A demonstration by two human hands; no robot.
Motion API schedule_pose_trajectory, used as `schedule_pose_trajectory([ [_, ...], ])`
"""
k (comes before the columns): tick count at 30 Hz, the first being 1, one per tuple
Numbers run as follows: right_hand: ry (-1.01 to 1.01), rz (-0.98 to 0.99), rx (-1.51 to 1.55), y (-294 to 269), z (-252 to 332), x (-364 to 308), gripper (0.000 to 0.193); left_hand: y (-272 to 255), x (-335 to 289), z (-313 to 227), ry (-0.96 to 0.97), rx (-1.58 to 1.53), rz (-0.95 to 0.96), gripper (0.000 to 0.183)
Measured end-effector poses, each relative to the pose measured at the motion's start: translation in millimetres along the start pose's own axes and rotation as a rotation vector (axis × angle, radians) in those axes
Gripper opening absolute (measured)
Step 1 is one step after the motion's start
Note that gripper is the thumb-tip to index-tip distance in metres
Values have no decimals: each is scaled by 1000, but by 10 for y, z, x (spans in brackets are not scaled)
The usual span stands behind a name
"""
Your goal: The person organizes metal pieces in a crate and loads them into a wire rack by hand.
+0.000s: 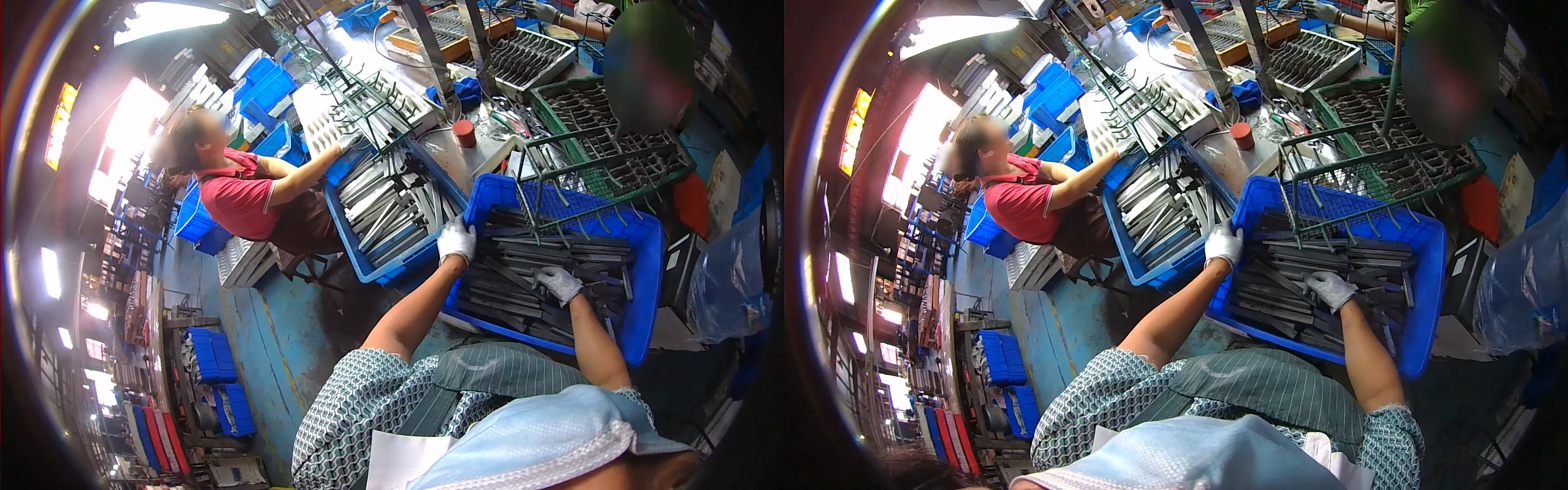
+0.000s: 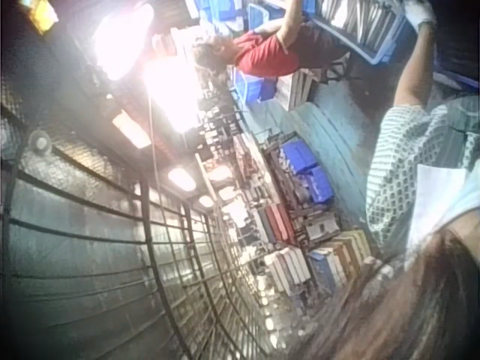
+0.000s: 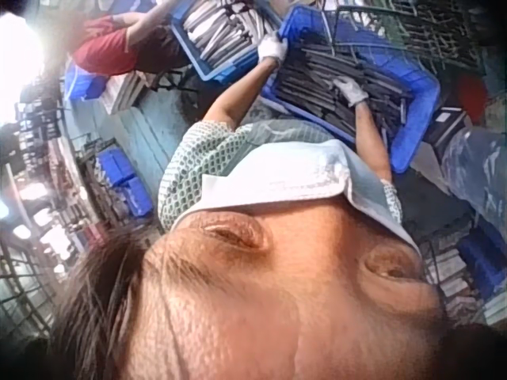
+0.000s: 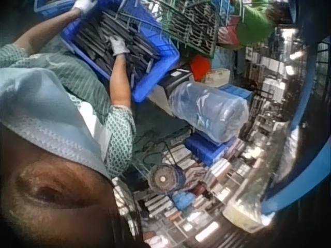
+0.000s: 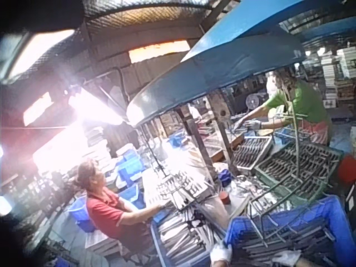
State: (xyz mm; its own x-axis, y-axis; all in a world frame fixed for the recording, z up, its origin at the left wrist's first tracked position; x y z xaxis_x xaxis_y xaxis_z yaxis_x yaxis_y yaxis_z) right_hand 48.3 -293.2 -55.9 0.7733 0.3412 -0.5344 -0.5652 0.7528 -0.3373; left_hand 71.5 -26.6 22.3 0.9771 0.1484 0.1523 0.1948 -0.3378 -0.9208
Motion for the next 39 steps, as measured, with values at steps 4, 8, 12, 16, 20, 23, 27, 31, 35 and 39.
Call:
schedule_pose_trajectory([
  [4,2,20,-24,-6,112,-75,32,19,-1,37,-2,-8,-18,37],
  [8,28,75,43,-31,271,-216,33,24,0,36,-10,4,2,36],
  [12,-1,88,34,-28,205,-165,34,19,15,8,-18,5,28,37],
  [16,43,113,61,-31,253,-214,35,1,4,12,-31,1,31,38],
  [20,27,79,29,-32,213,-175,35,-28,1,-4,-26,-8,14,38],
  [23,82,104,101,-7,173,-148,34,-29,2,-14,-37,-14,19,37],
  [27,58,102,98,8,170,-146,33,-12,17,13,-33,-5,35,38],
  [31,54,123,135,-1,178,-154,34,-5,14,12,-35,-13,33,38],
  [35,25,105,108,-1,209,-169,34,-12,1,4,-26,-16,8,39],
  [39,27,97,127,-4,173,-151,34,-26,-2,-23,-28,-22,15,39],
])
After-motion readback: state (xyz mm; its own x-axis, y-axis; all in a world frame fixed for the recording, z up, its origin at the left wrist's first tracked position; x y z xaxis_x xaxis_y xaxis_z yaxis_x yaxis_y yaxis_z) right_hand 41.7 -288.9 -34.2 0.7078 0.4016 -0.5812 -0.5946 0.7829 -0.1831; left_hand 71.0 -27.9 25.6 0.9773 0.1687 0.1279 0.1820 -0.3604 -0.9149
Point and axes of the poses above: each hand's wrist, its own x-axis towards the middle knuckle, its own y-axis out of the palm, z = x × y, the point moved 2 cm from there along x, towards the middle knuckle, and after that the axes turned 14 degrees about y, right-handed, at the moved point
